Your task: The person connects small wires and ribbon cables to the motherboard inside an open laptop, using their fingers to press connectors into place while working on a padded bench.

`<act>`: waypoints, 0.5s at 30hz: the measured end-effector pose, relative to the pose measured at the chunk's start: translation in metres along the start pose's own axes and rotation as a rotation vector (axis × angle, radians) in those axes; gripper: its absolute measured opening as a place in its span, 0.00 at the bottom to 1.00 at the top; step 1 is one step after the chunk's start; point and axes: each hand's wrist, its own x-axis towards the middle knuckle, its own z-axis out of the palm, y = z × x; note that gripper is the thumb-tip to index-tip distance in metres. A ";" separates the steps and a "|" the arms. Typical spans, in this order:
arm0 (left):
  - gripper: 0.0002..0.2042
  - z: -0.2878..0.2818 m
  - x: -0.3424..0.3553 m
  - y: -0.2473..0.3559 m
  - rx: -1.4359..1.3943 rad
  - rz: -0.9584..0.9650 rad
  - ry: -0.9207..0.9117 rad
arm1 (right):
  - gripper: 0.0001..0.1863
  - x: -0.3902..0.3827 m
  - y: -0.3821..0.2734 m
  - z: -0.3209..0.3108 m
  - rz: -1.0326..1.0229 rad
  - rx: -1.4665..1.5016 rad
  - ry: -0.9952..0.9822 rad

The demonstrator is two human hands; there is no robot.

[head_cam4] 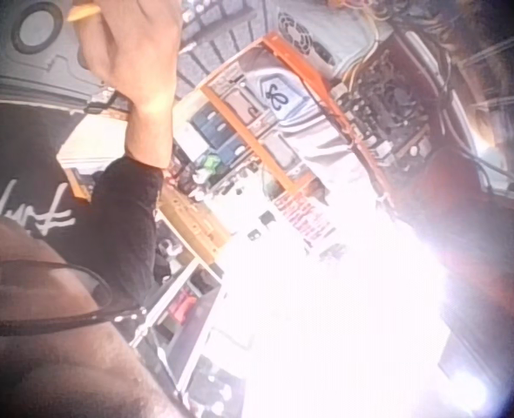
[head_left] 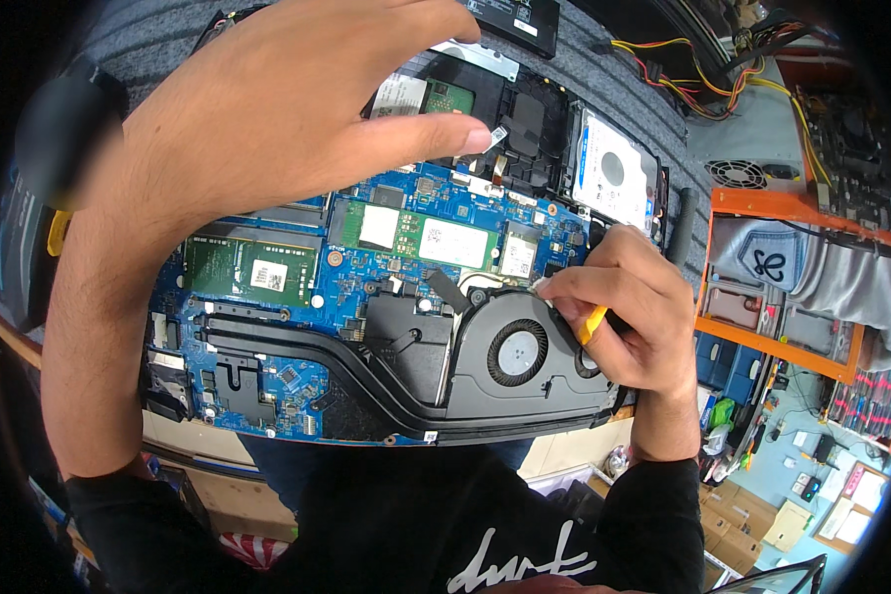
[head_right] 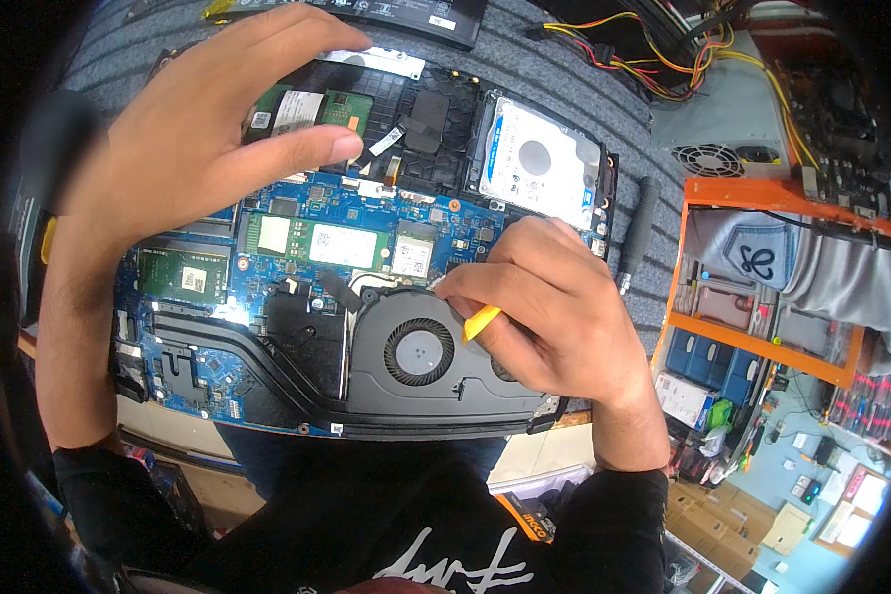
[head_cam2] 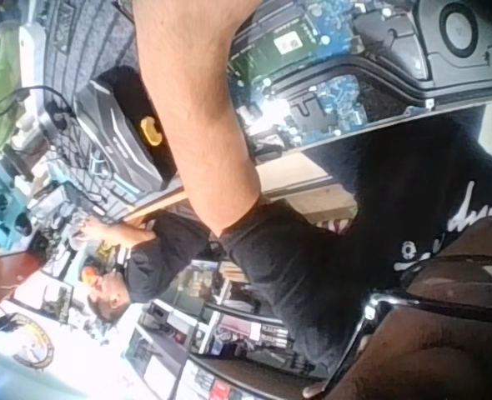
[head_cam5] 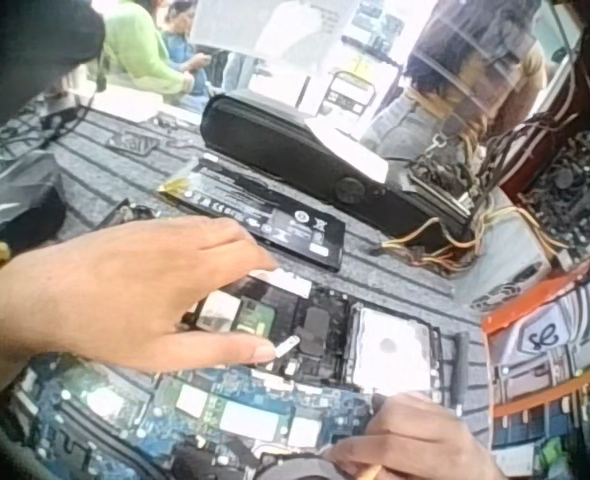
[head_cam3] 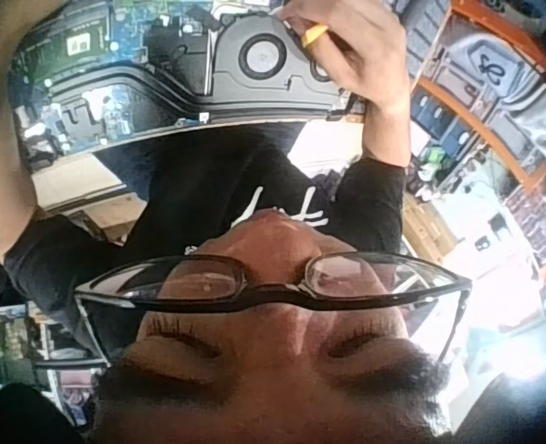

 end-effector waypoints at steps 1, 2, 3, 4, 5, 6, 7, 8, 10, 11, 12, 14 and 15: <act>0.30 0.002 0.001 -0.002 -0.010 -0.005 -0.012 | 0.13 -0.001 0.000 0.000 0.006 0.024 0.005; 0.30 0.004 0.002 -0.005 -0.019 -0.009 -0.023 | 0.13 -0.001 0.000 0.000 0.013 0.047 0.011; 0.30 0.008 0.002 -0.010 -0.017 -0.009 -0.017 | 0.13 0.001 -0.001 0.000 0.010 0.049 0.008; 0.30 0.008 -0.001 -0.011 -0.016 -0.011 -0.015 | 0.13 0.004 -0.003 -0.001 0.007 0.043 -0.011; 0.30 0.008 -0.002 -0.011 -0.015 -0.012 -0.012 | 0.13 0.005 -0.004 -0.001 0.004 0.037 -0.030; 0.31 0.005 -0.002 -0.004 -0.006 -0.020 -0.010 | 0.13 0.006 -0.004 -0.001 0.006 0.035 -0.030; 0.31 0.004 -0.001 -0.001 -0.003 -0.022 -0.010 | 0.13 0.006 -0.003 -0.001 -0.002 0.029 -0.029; 0.31 0.004 0.000 0.001 0.001 -0.024 -0.011 | 0.13 0.005 -0.003 -0.001 -0.009 0.023 -0.027; 0.31 0.008 0.001 0.001 0.012 -0.022 -0.017 | 0.13 0.004 -0.001 -0.001 -0.015 0.023 -0.024; 0.31 0.012 0.000 0.000 0.017 -0.022 -0.021 | 0.13 0.003 0.000 -0.001 -0.018 0.023 -0.022; 0.27 0.027 -0.006 -0.008 0.032 0.007 0.079 | 0.11 0.002 0.001 -0.003 -0.005 0.080 0.020; 0.26 0.041 -0.011 -0.016 0.052 0.054 0.192 | 0.11 0.007 0.001 -0.024 0.043 0.119 0.131; 0.28 0.039 -0.014 -0.015 0.021 0.015 0.186 | 0.14 0.008 0.004 -0.034 0.139 0.049 0.211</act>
